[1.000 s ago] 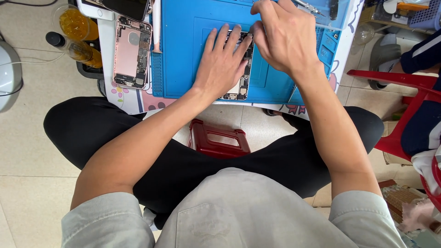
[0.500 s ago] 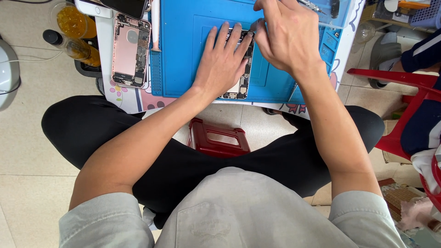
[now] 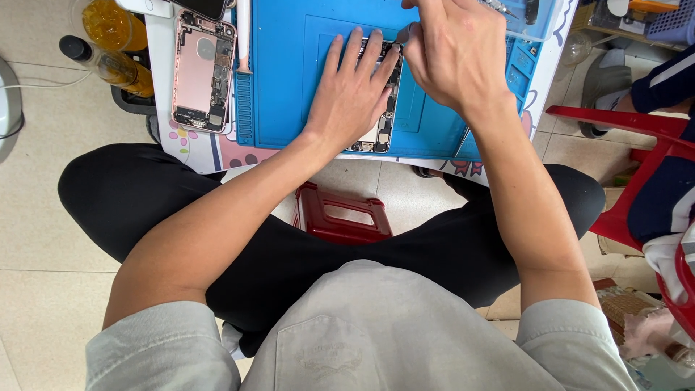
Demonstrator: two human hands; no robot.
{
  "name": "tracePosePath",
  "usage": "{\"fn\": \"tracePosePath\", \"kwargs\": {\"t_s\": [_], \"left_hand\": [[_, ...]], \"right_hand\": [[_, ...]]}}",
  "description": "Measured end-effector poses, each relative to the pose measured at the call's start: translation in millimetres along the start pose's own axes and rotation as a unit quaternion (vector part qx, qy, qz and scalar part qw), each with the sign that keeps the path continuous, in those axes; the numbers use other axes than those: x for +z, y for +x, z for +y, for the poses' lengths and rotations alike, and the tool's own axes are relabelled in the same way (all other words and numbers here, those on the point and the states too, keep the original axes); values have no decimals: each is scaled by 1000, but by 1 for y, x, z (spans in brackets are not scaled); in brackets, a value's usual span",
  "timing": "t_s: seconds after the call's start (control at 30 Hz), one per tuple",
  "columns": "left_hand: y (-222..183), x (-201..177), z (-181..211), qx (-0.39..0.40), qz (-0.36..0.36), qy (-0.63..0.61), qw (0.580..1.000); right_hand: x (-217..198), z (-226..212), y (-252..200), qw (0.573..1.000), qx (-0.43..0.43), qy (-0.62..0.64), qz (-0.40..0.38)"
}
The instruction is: The person uses a screwdriver to remove screws from a disassembled smartphone placed on a blue work mat. They then use tweezers to carefully lift and remove small internal components and connectors from the phone's chassis.
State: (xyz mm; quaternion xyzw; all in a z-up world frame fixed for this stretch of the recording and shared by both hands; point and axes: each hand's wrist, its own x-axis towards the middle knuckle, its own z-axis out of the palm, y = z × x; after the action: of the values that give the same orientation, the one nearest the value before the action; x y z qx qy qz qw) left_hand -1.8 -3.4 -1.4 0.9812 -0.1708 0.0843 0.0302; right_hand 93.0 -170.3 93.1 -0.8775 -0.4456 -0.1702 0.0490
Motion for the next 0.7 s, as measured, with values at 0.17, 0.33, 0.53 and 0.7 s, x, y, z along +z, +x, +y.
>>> {"fn": "tracePosePath", "kwargs": {"t_s": [0.17, 0.33, 0.53, 0.7], "left_hand": [[-1, 2, 1, 4, -3, 10, 1000], [-1, -1, 0, 4, 2, 17, 1000], [-2, 2, 0, 4, 5, 3, 1000], [-2, -2, -1, 6, 15, 12, 1000]], "right_hand": [[5, 2, -4, 999, 10, -51, -14], [0, -3, 2, 1000, 2, 1, -3], [5, -1, -1, 998, -11, -54, 13], [2, -4, 2, 1000, -15, -12, 2]]}}
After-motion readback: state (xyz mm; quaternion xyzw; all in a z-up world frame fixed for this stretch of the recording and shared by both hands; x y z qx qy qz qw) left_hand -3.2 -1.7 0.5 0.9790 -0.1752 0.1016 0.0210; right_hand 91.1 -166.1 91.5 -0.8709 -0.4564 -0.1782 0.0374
